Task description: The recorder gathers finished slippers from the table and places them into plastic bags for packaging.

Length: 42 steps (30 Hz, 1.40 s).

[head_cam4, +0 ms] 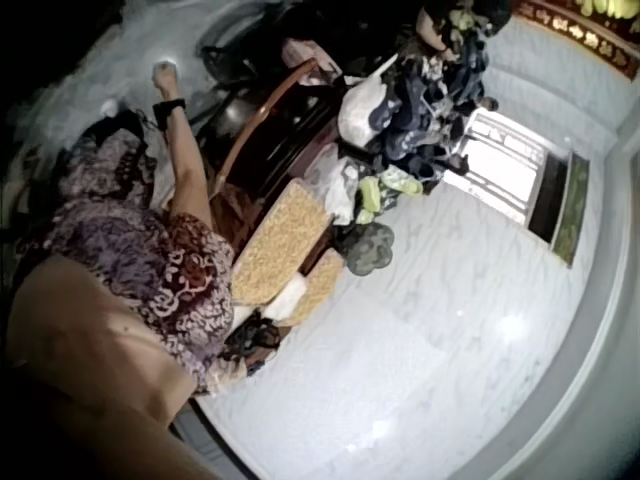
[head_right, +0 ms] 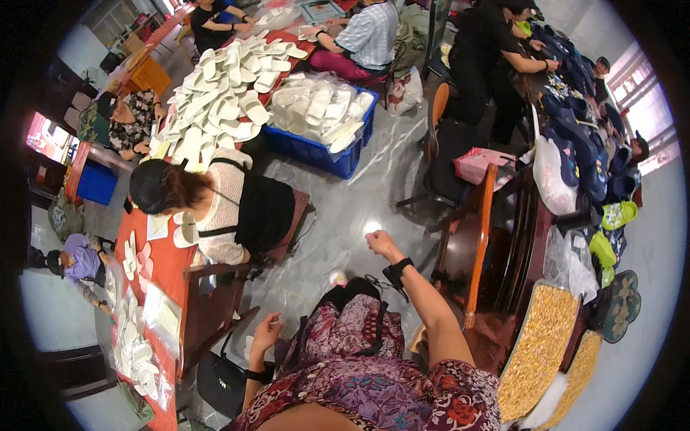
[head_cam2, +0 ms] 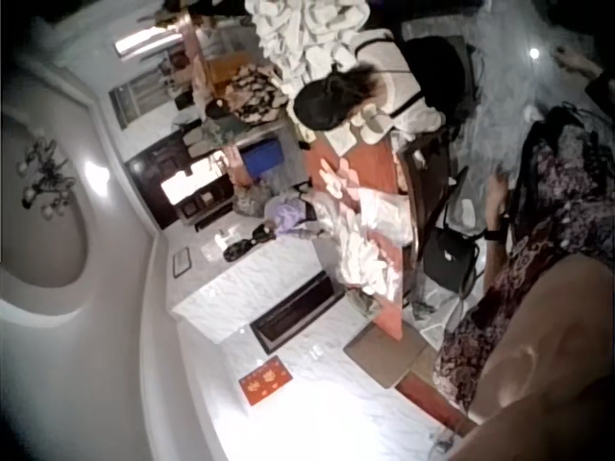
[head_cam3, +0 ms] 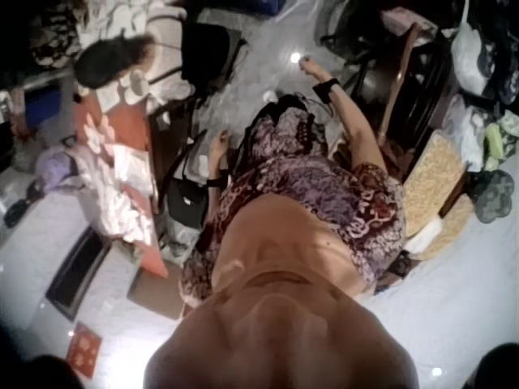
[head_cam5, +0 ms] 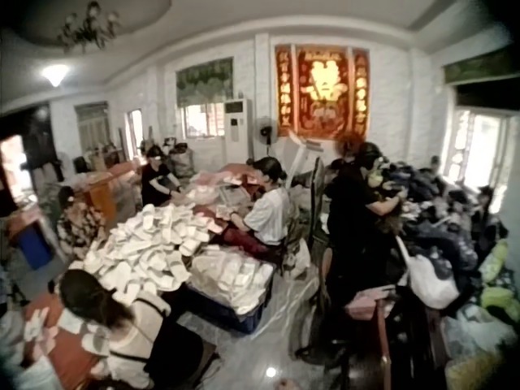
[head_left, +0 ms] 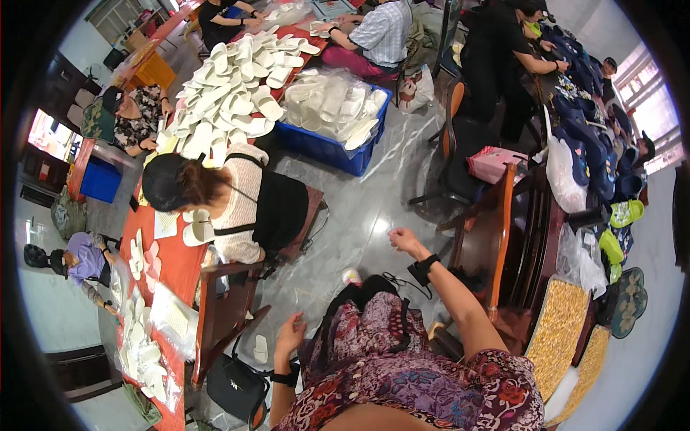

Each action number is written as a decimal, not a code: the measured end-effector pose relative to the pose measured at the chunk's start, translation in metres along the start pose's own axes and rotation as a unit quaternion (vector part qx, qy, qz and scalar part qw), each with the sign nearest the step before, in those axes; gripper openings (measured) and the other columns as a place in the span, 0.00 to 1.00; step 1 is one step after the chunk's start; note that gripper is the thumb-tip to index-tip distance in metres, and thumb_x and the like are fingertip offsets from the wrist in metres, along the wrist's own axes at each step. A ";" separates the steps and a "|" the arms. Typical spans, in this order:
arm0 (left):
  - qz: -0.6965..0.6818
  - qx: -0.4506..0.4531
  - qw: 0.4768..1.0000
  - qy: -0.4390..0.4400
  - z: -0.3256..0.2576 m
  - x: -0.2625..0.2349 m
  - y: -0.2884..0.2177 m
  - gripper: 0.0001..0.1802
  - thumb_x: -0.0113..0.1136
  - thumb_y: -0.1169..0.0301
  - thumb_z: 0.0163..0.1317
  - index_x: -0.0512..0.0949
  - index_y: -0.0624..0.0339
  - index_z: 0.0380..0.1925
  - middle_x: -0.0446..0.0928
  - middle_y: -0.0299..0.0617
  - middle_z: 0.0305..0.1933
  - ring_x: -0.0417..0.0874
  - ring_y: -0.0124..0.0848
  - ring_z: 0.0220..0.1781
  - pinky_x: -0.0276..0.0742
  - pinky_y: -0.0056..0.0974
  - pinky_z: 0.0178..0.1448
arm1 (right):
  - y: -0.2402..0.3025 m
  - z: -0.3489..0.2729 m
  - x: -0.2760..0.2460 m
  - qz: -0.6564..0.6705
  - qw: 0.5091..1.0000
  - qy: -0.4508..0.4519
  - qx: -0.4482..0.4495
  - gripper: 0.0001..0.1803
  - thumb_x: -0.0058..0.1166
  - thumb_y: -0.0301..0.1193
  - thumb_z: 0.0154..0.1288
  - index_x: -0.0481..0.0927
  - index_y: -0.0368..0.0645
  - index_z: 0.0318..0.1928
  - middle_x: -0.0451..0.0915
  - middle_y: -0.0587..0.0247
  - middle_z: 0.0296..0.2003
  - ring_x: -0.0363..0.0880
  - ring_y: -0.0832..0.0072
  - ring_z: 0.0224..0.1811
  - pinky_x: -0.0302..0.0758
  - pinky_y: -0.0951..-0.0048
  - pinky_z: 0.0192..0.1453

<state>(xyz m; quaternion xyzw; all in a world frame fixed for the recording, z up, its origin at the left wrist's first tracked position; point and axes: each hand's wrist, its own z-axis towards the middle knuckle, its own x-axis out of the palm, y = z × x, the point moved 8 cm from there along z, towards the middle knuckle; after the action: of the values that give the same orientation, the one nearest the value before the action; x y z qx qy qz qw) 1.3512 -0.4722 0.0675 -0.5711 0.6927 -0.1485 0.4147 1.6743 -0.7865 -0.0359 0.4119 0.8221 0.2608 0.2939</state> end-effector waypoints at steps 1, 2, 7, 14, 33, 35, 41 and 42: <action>0.027 0.015 0.999 -0.017 0.014 -0.005 -0.012 0.20 0.57 0.68 0.56 0.72 0.57 0.50 0.77 0.50 0.45 0.82 0.39 0.37 0.75 0.38 0.40 | 0.011 0.020 -0.005 0.024 1.000 0.002 -0.004 0.18 0.49 0.39 0.60 0.75 0.35 0.38 0.78 0.58 0.31 0.78 0.72 0.29 0.75 0.69 0.31; 0.054 0.030 0.998 -0.034 0.027 -0.010 -0.024 0.20 0.57 0.69 0.56 0.72 0.57 0.50 0.77 0.50 0.45 0.82 0.39 0.38 0.76 0.37 0.40 | 0.018 0.038 -0.013 0.022 1.000 0.002 -0.001 0.18 0.49 0.39 0.60 0.75 0.35 0.38 0.78 0.58 0.31 0.78 0.72 0.29 0.75 0.69 0.31; -0.018 0.000 1.000 -0.024 0.061 0.003 -0.057 0.21 0.55 0.67 0.57 0.71 0.57 0.51 0.77 0.49 0.44 0.81 0.39 0.43 0.75 0.37 0.44 | 0.050 0.149 -0.033 0.013 0.995 0.030 0.096 0.12 0.47 0.33 0.62 0.73 0.41 0.44 0.75 0.61 0.36 0.76 0.69 0.39 0.75 0.64 0.41; -0.054 -0.138 0.987 -0.060 0.107 0.022 -0.091 0.20 0.55 0.67 0.57 0.72 0.60 0.50 0.77 0.51 0.46 0.81 0.38 0.42 0.76 0.37 0.44 | 0.032 0.353 -0.066 0.070 0.986 -0.051 0.144 0.09 0.45 0.32 0.61 0.73 0.47 0.42 0.75 0.66 0.31 0.78 0.70 0.30 0.76 0.65 0.32; -0.146 -0.366 0.918 -0.039 0.211 0.095 -0.191 0.23 0.51 0.65 0.63 0.66 0.59 0.57 0.72 0.49 0.53 0.76 0.37 0.48 0.73 0.38 0.47 | 0.051 0.597 0.009 0.214 0.967 -0.032 0.134 0.21 0.46 0.28 0.61 0.64 0.48 0.56 0.75 0.64 0.40 0.75 0.71 0.37 0.78 0.69 0.34; -0.153 -0.376 0.914 -0.022 0.226 0.095 -0.197 0.22 0.51 0.66 0.63 0.66 0.59 0.57 0.72 0.48 0.53 0.76 0.36 0.48 0.73 0.38 0.46 | 0.063 0.599 -0.018 0.212 0.970 -0.039 0.113 0.19 0.50 0.32 0.60 0.68 0.46 0.52 0.76 0.63 0.36 0.76 0.75 0.33 0.75 0.73 0.29; -0.154 -0.369 0.917 -0.017 0.234 0.103 -0.196 0.22 0.51 0.66 0.63 0.67 0.58 0.57 0.73 0.47 0.53 0.76 0.36 0.47 0.73 0.37 0.46 | 0.057 0.617 -0.041 0.195 0.971 -0.068 0.122 0.15 0.53 0.34 0.59 0.71 0.43 0.46 0.78 0.64 0.33 0.77 0.75 0.30 0.75 0.76 0.24; -0.157 -0.369 0.916 -0.024 0.232 0.103 -0.198 0.22 0.51 0.66 0.63 0.67 0.57 0.57 0.73 0.47 0.53 0.76 0.36 0.47 0.73 0.37 0.46 | 0.055 0.618 -0.036 0.195 0.971 -0.060 0.121 0.16 0.53 0.34 0.59 0.71 0.43 0.46 0.78 0.61 0.36 0.78 0.73 0.30 0.75 0.76 0.23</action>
<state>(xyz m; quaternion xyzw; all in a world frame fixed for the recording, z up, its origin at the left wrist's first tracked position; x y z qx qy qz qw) 1.6555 -0.5644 0.0181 -0.7882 0.5896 0.0686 0.1622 2.1519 -0.6720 -0.4170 0.6120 0.7319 0.1866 0.2345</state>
